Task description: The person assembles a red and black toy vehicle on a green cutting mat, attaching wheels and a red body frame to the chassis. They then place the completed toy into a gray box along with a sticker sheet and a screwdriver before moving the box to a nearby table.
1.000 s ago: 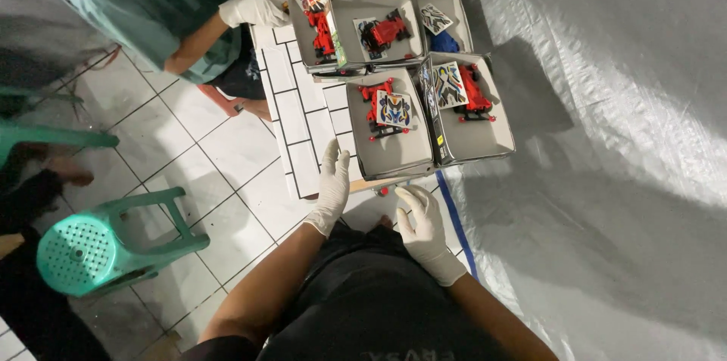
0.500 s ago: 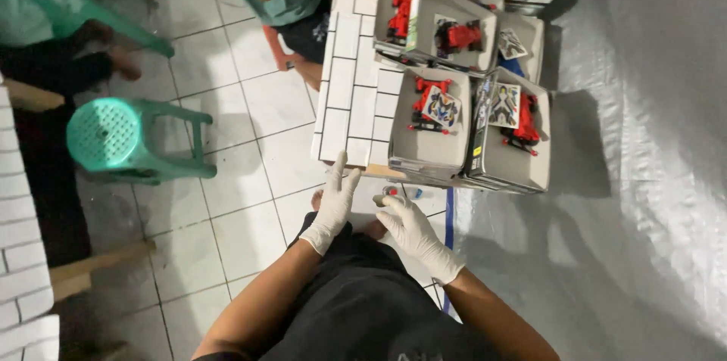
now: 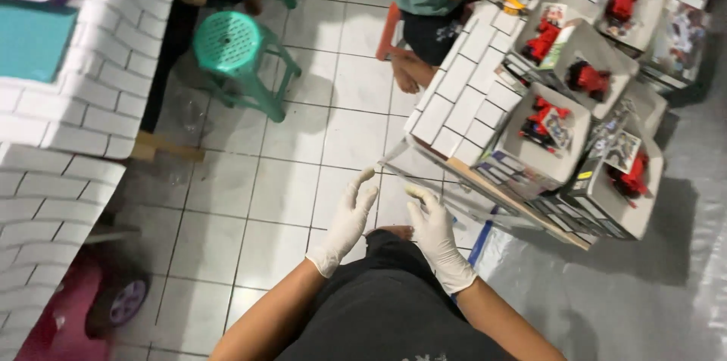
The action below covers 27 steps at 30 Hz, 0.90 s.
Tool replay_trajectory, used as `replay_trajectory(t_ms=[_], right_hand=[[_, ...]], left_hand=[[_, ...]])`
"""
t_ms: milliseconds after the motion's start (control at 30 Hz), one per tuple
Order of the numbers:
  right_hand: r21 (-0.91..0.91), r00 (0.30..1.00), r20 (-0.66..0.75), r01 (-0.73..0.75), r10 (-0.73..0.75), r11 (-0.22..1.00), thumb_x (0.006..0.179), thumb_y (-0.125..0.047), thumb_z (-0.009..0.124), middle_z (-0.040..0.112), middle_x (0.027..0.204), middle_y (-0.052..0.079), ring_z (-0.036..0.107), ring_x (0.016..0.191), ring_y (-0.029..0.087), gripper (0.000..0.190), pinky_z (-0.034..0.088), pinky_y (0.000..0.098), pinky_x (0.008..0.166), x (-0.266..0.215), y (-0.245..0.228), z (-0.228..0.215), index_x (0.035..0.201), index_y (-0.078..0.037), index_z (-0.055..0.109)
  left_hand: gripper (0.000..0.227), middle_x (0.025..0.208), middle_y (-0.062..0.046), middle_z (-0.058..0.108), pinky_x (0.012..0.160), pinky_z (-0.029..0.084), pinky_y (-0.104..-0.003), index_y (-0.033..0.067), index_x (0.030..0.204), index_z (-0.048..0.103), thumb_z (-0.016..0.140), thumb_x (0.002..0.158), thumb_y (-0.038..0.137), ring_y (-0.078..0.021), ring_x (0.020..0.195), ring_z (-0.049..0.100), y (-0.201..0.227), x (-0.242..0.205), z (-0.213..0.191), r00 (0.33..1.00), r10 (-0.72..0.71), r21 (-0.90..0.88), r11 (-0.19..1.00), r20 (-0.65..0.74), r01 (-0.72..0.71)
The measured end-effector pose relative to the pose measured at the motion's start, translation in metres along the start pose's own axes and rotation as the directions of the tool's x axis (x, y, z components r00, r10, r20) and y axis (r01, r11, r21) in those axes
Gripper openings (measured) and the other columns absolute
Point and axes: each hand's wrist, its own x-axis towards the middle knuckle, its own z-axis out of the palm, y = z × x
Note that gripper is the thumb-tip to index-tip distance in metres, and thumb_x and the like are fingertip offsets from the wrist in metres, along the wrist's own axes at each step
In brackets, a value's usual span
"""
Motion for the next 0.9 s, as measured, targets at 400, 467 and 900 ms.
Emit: replay_trajectory(t_ms=[400,467,900], right_hand=[[0.227,0.959,0.282,-0.087,0.020,0.970,0.098,-0.001,0.060,0.071,0.124,0.016,0.064,0.121,0.026,0.034,0.048,0.0419,0.106,-0.110,-0.007,0.164,0.131,-0.004,0.066],[0.217,0.931,0.365,-0.096,0.011,0.971,0.097,-0.002,0.062,0.072,0.123,0.016,0.066,0.119,0.026,0.034,0.049,0.0421,0.106,-0.117,-0.018,0.185,0.131,-0.005,0.066],[0.073,0.733,0.680,-0.096,0.021,0.993,0.096,-0.009,0.068,0.076,0.119,0.012,0.069,0.115,0.020,0.028,0.053,0.0368,0.104,-0.098,-0.069,0.308,0.123,-0.010,0.073]], left_hand=[[0.047,0.145,-0.009,0.059,0.122,0.026,-0.052,0.0186,0.146,0.051,0.056,0.100,0.028,-0.0300,0.147,0.040,-0.012,-0.221,-0.156,0.904,-0.159,-0.165,0.981,-0.396,0.100],[0.046,0.143,-0.011,0.060,0.121,0.028,-0.052,0.0166,0.145,0.053,0.057,0.100,0.027,-0.0312,0.145,0.042,-0.033,-0.239,-0.171,0.870,-0.143,-0.161,0.984,-0.473,0.075],[0.049,0.141,-0.019,0.059,0.119,0.032,-0.051,0.0068,0.147,0.047,0.056,0.101,0.018,-0.0360,0.142,0.043,-0.123,-0.242,-0.249,0.561,-0.111,-0.174,0.983,-0.820,-0.061]])
